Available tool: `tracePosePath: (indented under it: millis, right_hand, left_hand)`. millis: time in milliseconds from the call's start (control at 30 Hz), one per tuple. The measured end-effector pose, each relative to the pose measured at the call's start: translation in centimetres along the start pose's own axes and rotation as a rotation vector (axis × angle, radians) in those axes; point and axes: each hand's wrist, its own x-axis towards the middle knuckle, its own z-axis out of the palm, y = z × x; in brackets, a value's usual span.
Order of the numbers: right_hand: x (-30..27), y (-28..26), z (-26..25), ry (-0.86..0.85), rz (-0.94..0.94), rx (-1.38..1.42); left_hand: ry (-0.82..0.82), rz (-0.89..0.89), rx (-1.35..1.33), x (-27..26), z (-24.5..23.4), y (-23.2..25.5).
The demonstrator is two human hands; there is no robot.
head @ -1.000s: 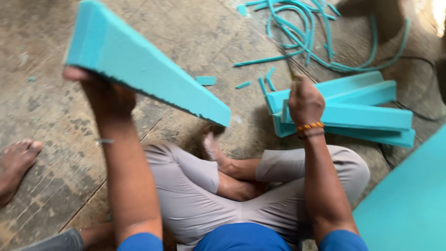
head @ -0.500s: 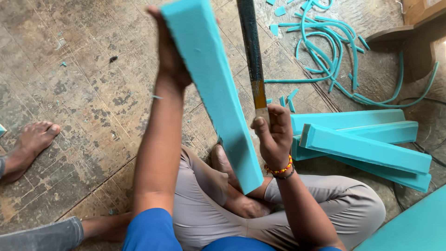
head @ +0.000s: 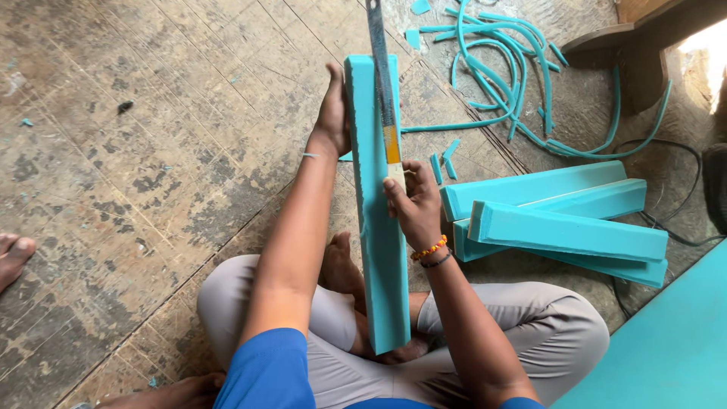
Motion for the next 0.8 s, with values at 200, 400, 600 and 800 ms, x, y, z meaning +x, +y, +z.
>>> tracePosePath:
  millis: [200, 400, 600, 800]
  right_hand:
    - [2.4, 4.7, 0.1, 0.004, 0.129, -0.032]
    - [4.9, 7.8, 0.4, 0.083, -0.084, -0.413]
    - [5.2, 10.6, 0.7, 0.060, -0.017, -0.450]
    - [6.0, 13.0, 0.9, 0.090, -0.227, -0.718]
  left_hand:
    - [0.290, -0.234, -0.131, -5.1, -4.8, -7.4]
    - [0.378, -0.400, -0.242, -7.7, -8.1, -14.3]
    - [0.380, -0.408, -0.329, -7.4, -9.7, -17.9]
    - [0.380, -0.311, -0.322, -7.5, -9.3, -18.5]
